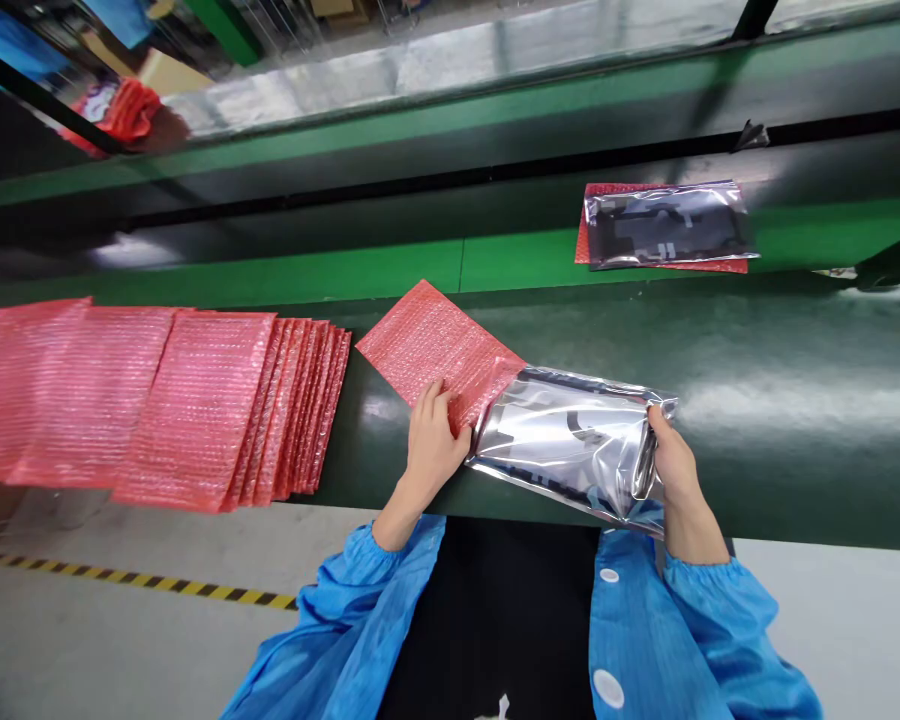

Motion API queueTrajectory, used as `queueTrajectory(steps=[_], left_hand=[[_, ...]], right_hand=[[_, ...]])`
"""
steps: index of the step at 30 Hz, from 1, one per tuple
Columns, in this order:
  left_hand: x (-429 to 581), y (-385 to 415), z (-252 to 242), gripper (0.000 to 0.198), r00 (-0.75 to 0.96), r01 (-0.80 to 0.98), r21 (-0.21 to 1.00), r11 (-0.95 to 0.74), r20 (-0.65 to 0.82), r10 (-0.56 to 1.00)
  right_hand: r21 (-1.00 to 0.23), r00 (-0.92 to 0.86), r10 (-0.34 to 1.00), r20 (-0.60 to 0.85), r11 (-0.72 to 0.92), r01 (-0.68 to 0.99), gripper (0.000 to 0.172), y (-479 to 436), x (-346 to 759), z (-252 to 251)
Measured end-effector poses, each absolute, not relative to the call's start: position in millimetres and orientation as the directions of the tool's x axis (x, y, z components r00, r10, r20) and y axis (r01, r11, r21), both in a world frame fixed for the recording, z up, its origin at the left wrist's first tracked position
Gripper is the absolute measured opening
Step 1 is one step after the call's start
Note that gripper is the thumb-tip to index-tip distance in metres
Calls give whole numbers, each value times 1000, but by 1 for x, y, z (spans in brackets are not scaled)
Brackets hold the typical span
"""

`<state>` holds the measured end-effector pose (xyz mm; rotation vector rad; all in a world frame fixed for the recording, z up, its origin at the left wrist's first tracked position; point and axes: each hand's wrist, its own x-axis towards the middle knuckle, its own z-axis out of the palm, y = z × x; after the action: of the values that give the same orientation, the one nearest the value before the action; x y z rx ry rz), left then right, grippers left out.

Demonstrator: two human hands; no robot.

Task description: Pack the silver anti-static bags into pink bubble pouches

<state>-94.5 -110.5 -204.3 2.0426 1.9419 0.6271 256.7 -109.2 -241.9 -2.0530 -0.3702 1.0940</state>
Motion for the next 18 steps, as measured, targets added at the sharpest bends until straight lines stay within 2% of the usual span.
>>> queueTrajectory(steps=[4,9,13,18], left_hand=[[-98,-122,-204,45,-25,883,468,-46,145,989],[-96,-130,-201,16,-61,873,487,-25,160,985],[-96,-132,-199,25,-46,884,466,-42,176,983],[-100,-133,-201,27,-26,885,460,-71,200,979]], right_hand=[[-700,612,537,-581,-713,-39,50,-107,257,-245],[-645,614,566,-550,-755,119,61,-102,254,-235],[-609,586,595,-551,-766,206,68,-96,245,-227],[-635,563,644,-519,-731,250,77,-93,242,-234]])
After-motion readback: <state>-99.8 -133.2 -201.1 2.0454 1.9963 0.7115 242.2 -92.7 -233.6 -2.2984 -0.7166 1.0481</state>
